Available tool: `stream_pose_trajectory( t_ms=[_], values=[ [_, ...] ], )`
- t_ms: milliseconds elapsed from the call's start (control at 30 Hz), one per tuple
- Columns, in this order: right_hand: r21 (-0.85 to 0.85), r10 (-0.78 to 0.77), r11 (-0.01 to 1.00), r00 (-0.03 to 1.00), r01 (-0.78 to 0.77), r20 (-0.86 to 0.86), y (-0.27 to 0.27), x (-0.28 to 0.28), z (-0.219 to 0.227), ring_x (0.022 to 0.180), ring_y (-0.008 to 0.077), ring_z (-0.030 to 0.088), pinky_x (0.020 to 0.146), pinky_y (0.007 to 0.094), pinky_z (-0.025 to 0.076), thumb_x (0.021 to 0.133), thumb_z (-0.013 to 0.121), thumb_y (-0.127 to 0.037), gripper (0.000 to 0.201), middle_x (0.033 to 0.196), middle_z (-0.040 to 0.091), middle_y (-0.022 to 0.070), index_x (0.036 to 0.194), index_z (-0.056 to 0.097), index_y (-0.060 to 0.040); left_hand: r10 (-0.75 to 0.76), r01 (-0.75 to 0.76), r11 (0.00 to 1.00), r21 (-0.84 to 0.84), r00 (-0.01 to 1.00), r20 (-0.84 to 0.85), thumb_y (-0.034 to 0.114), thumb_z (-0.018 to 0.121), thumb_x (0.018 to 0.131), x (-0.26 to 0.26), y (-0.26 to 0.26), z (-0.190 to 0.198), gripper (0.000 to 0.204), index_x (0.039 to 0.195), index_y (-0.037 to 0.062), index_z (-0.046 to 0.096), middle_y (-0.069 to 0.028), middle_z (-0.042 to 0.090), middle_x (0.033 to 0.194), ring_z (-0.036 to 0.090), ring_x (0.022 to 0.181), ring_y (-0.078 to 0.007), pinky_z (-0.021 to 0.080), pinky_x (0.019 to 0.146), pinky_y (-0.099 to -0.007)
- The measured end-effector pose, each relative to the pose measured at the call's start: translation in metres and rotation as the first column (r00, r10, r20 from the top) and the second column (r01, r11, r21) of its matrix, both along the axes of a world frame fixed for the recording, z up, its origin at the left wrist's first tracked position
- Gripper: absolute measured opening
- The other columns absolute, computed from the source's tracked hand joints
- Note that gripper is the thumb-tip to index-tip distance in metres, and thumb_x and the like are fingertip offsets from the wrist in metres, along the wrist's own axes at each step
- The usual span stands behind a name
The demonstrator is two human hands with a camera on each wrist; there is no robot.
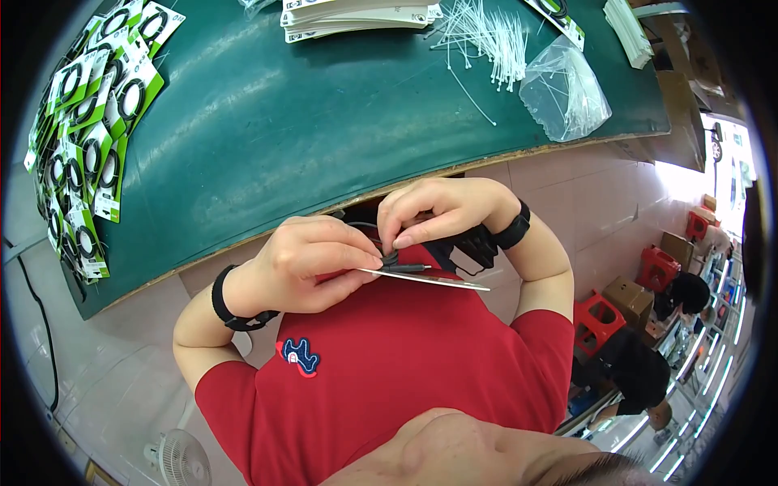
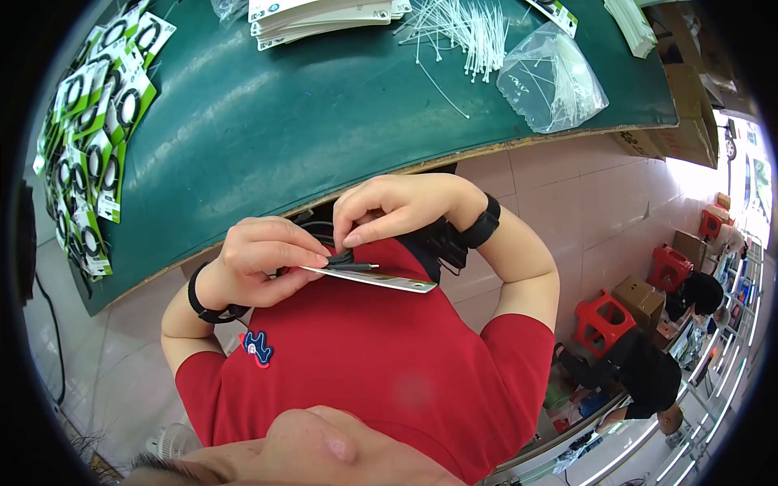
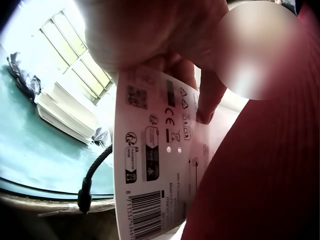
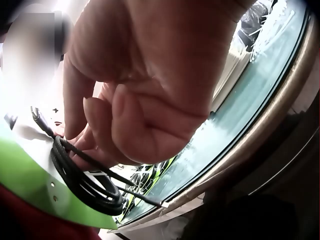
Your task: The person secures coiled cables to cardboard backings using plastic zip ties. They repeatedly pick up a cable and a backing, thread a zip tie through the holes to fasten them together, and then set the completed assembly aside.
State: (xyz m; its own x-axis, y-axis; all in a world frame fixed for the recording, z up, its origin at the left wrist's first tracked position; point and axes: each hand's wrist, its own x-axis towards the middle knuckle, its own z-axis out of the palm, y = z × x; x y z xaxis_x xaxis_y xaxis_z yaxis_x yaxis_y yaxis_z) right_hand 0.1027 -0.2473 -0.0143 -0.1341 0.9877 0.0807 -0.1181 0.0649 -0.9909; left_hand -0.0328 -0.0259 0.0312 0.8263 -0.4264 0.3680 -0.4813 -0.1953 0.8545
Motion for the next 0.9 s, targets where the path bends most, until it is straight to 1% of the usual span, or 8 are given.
stream_pose_trajectory(
  t_ms=[200, 300, 400, 567, 667, 700, 833, 900],
  values=[
    [0.112, 0.068, 0.991, 0.998, -0.069, 0.011, 0.010, -0.002, 0.002, 0.093, 0.0258, 0.062, 0.082, 0.0353, 0.049, 0.101, 0.058, -0.011, 0.017, 0.101, 0.066, 0.0118, 0.106, 0.069, 0.0008, -0.106, 0.100, 0.994, 0.038, 0.978, 0.181, -0.002, 0.075, 0.072, 0.000, -0.002, 0.002, 0.019, 0.091, 0.0019, 0.073, -0.0118, 0.073, 0.093, 0.071, 0.075, -0.0233, 0.056, 0.063, -0.0302],
    [0.127, 0.013, 0.992, 1.000, -0.016, 0.023, 0.016, -0.003, 0.014, 0.090, 0.0271, 0.063, 0.079, 0.0356, 0.050, 0.100, 0.059, -0.012, 0.018, 0.098, 0.066, 0.0111, 0.104, 0.070, 0.0010, -0.170, 0.102, 0.980, 0.172, 0.881, 0.442, -0.001, 0.074, 0.073, -0.003, -0.003, 0.008, 0.019, 0.092, 0.0004, 0.073, -0.0125, 0.072, 0.094, 0.070, 0.074, -0.0231, 0.057, 0.063, -0.0303],
    [0.075, 0.103, 0.987, 0.926, -0.140, 0.363, 0.019, 0.001, 0.034, 0.086, 0.0294, 0.063, 0.072, 0.0364, 0.050, 0.098, 0.061, -0.014, 0.016, 0.098, 0.065, 0.0111, 0.101, 0.070, -0.0011, -0.205, 0.131, 0.973, 0.191, 0.871, 0.447, -0.002, 0.073, 0.073, -0.003, -0.003, 0.011, 0.020, 0.093, 0.0002, 0.074, -0.0124, 0.072, 0.094, 0.070, 0.073, -0.0226, 0.057, 0.062, -0.0301],
    [0.074, 0.177, 0.970, 0.881, -0.232, 0.438, 0.025, 0.010, 0.042, 0.082, 0.0308, 0.062, 0.068, 0.0376, 0.050, 0.094, 0.065, -0.016, 0.014, 0.094, 0.065, 0.0116, 0.095, 0.071, -0.0030, -0.188, 0.129, 0.978, 0.166, 0.891, 0.414, -0.002, 0.074, 0.072, 0.001, -0.004, 0.007, 0.022, 0.093, 0.0006, 0.073, -0.0129, 0.072, 0.094, 0.070, 0.073, -0.0235, 0.057, 0.062, -0.0308],
    [0.033, -0.048, 0.999, 0.821, 0.036, 0.569, 0.019, 0.016, 0.053, 0.074, 0.0261, 0.062, 0.064, 0.0348, 0.049, 0.089, 0.072, -0.015, 0.011, 0.089, 0.065, 0.0110, 0.088, 0.071, -0.0043, -0.145, 0.104, 0.985, 0.138, 0.932, 0.332, -0.002, 0.074, 0.071, 0.006, 0.000, 0.001, 0.022, 0.093, 0.0009, 0.073, -0.0132, 0.072, 0.093, 0.070, 0.073, -0.0240, 0.057, 0.062, -0.0310],
    [0.035, -0.045, 0.999, 0.819, 0.030, 0.571, 0.017, 0.017, 0.055, 0.074, 0.0261, 0.062, 0.064, 0.0348, 0.049, 0.089, 0.072, -0.015, 0.011, 0.089, 0.065, 0.0110, 0.088, 0.071, -0.0043, -0.121, 0.088, 0.988, 0.124, 0.950, 0.288, -0.002, 0.074, 0.070, 0.008, 0.002, -0.001, 0.023, 0.093, 0.0011, 0.073, -0.0133, 0.073, 0.093, 0.070, 0.073, -0.0243, 0.057, 0.062, -0.0310],
    [-0.093, -0.195, 0.958, 0.856, 0.271, 0.479, 0.012, 0.015, 0.059, 0.070, 0.0188, 0.064, 0.061, 0.0299, 0.050, 0.085, 0.076, -0.009, 0.009, 0.086, 0.065, 0.0094, 0.085, 0.072, -0.0017, -0.025, 0.017, 0.999, 0.050, 0.986, 0.164, -0.001, 0.075, 0.069, 0.016, 0.012, -0.006, 0.023, 0.092, 0.0021, 0.073, -0.0131, 0.073, 0.092, 0.070, 0.073, -0.0253, 0.056, 0.062, -0.0318],
    [-0.222, -0.294, 0.925, 0.951, 0.308, 0.095, 0.010, 0.007, 0.040, 0.071, 0.0148, 0.064, 0.061, 0.0268, 0.050, 0.084, 0.075, -0.003, 0.005, 0.087, 0.065, 0.0083, 0.087, 0.073, 0.0001, -0.016, 0.008, 0.999, 0.046, 0.984, 0.178, -0.002, 0.075, 0.070, 0.015, 0.012, -0.007, 0.024, 0.093, 0.0023, 0.073, -0.0128, 0.073, 0.092, 0.071, 0.073, -0.0249, 0.056, 0.062, -0.0316]
  ],
)
